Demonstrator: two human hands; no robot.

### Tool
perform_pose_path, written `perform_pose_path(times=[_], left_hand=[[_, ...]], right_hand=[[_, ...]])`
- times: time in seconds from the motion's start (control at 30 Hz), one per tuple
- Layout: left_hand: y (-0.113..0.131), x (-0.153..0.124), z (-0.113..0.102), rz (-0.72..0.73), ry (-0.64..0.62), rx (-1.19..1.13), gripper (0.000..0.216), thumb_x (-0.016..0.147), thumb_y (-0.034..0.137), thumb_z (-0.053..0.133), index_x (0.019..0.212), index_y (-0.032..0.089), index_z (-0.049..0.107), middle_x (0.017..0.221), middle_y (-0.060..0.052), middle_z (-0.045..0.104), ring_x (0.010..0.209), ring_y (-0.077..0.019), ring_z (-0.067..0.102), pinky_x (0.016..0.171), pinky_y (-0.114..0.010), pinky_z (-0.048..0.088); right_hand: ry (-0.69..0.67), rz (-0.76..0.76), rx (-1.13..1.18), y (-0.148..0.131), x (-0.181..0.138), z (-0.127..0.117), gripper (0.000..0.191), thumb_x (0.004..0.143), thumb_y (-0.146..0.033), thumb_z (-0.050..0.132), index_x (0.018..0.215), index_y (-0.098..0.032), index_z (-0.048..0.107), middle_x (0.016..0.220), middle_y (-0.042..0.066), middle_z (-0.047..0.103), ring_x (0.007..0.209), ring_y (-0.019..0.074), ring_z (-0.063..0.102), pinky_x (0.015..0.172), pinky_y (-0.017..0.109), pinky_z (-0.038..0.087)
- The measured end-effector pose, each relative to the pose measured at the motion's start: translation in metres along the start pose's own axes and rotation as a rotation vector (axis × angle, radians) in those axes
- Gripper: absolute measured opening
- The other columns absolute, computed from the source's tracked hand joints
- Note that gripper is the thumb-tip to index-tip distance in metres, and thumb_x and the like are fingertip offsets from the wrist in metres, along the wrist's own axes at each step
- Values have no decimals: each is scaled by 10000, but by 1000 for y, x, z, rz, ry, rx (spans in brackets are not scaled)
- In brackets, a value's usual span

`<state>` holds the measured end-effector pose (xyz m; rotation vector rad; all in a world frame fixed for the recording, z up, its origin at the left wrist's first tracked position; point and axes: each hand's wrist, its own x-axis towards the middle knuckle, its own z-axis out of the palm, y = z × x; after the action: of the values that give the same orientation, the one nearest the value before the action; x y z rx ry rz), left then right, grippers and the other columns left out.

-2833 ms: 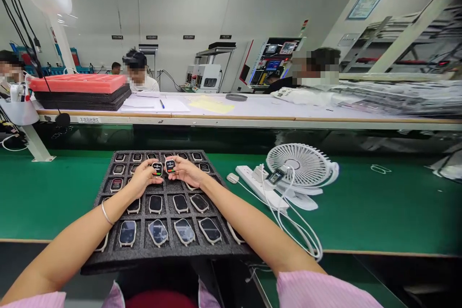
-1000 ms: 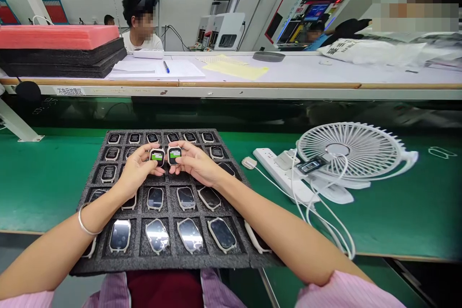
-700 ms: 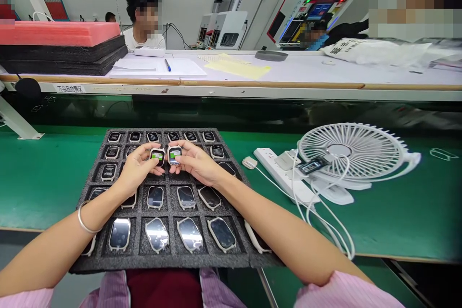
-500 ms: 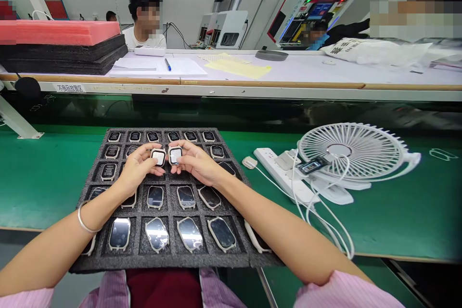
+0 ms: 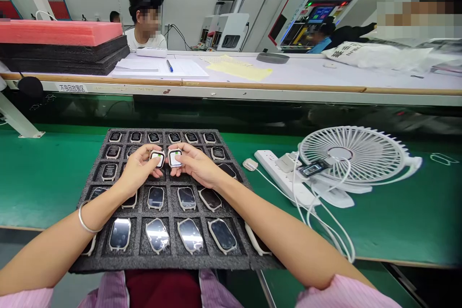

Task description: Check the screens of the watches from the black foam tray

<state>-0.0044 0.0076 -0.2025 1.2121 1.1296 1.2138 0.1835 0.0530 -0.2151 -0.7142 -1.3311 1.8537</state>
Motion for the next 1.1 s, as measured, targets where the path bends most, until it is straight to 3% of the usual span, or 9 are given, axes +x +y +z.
perform_pose_path(times=[0.63,0.87,1.1], left_hand=[[1,-1,1,-1,2,-19,407,723,207,704,1103,170,562,875,-9,682,578,-104,681,587,-235,560],[2,-1,1,-24,4,-32,356,747,251,699,1072,173,578,802,11,676,549,-104,671,556,-227,556],[3,-1,1,-43,27,-83,275,805,304,637,1045,175,608,722,16,647,535,-129,677,534,-243,556]], right_hand=[[-42,-41,-5,1,-1,-1,408,774,-144,741,1135,-204,561,829,-19,693,675,123,720,627,239,572],[-5,-6,-7,0,0,0,267,862,-373,705,1042,-205,602,828,15,739,564,126,694,505,232,528],[42,26,29,-1,3,-2,299,956,-474,545,1017,-186,597,795,59,739,518,148,684,460,239,503]])
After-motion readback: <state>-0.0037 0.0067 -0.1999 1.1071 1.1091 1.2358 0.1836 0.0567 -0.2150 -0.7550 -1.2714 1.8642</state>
